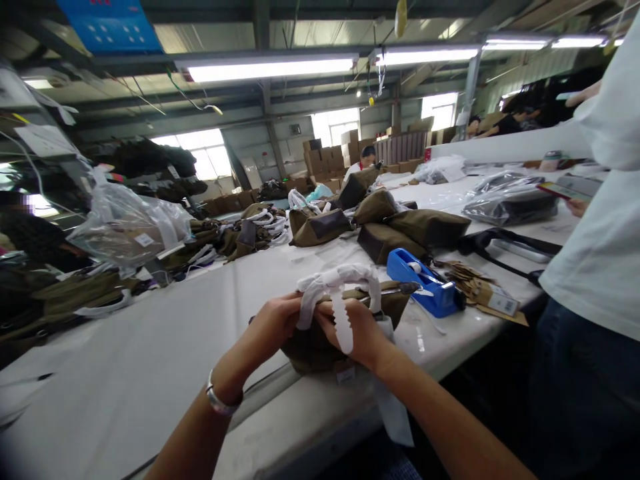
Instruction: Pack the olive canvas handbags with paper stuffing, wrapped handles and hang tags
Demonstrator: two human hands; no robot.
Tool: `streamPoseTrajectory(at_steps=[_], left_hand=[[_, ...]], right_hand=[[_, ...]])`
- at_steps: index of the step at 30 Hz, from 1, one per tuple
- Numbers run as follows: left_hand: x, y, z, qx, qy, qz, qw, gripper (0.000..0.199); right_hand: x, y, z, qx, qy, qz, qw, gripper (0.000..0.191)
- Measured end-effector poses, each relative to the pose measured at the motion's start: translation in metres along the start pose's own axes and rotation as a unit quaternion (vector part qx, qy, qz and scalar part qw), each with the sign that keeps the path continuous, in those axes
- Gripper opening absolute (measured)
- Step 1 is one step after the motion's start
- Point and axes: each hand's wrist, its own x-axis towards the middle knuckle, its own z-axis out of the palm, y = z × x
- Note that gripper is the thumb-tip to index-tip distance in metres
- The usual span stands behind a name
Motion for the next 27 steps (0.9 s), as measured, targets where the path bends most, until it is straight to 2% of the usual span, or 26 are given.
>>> streamPoseTrajectory(at_steps=[3,6,9,13,15,17,19,21,24,27], left_hand=[[-0.004,-0.004,0.0,0.064,0.02,-0.007,0.998,0.031],[-0.013,-0.012,0.002,0.072,0.092,-0.038,0.992,0.023],[-0.025,-0.016,0.004,-0.033,0.172,-0.093,0.98,0.018],[-0.043,-0.016,0.011,-0.18,0.277,-0.157,0.931,0.016],[-0.05,-0.014,0.018,-0.232,0.322,-0.151,0.905,0.015],[-0.056,-0.011,0.026,-0.266,0.348,-0.115,0.891,0.012],[-0.06,-0.007,0.034,-0.293,0.344,-0.071,0.889,0.008],[-0.062,-0.003,0.04,-0.332,0.304,-0.046,0.892,0.006],[-0.059,0.004,0.048,-0.392,0.23,-0.044,0.89,0.004],[-0.055,0.009,0.052,-0.366,0.2,-0.065,0.907,0.005]], right_hand=[[0.001,-0.003,-0.008,0.032,-0.009,-0.012,0.999,0.025],[-0.002,-0.004,-0.019,0.049,-0.032,0.005,0.998,0.019],[-0.014,-0.002,-0.024,0.039,-0.046,0.031,0.998,0.008],[-0.037,0.006,-0.016,0.014,0.019,0.013,1.0,0.009],[-0.044,0.009,-0.012,-0.002,0.029,-0.03,0.999,0.009],[-0.046,0.012,-0.01,-0.012,0.008,-0.088,0.996,0.011],[-0.044,0.014,-0.01,-0.029,-0.006,-0.139,0.99,0.014],[-0.042,0.017,-0.01,-0.068,0.001,-0.162,0.984,0.021],[-0.04,0.016,-0.009,-0.115,0.006,-0.144,0.983,0.027],[-0.04,0.008,-0.006,-0.107,0.002,-0.092,0.99,0.022]])
